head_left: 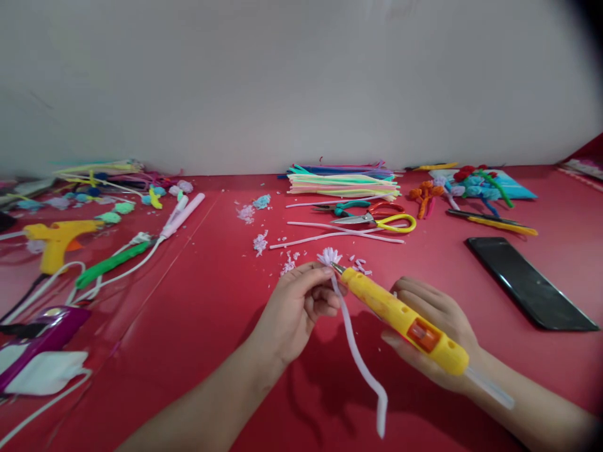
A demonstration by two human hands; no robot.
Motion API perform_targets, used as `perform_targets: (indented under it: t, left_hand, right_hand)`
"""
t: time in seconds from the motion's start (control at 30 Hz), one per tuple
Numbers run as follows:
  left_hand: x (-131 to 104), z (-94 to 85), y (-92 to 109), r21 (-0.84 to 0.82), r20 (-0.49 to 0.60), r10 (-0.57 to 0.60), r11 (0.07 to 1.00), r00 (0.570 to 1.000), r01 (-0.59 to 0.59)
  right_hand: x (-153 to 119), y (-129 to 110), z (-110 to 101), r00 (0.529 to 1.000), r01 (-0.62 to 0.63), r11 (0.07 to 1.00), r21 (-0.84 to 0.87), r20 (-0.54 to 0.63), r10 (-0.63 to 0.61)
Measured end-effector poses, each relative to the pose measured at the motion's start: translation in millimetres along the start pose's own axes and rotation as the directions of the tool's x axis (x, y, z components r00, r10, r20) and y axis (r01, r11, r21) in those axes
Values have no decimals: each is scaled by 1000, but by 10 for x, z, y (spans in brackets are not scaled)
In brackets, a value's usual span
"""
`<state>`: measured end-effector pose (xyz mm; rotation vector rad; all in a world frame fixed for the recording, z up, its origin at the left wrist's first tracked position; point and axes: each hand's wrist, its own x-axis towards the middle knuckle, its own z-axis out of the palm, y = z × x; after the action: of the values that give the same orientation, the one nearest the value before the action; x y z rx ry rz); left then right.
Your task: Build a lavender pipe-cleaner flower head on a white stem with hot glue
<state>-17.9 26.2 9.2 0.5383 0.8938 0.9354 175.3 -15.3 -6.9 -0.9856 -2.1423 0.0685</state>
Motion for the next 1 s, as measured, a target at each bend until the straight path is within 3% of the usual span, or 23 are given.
perform_targets:
  t: [1.0]
  left_hand:
    - [-13, 0, 27, -35, -33, -57, 998, 998, 56]
  right_hand:
    - [-36, 17, 28, 1000, 11, 1000, -20, -7, -11]
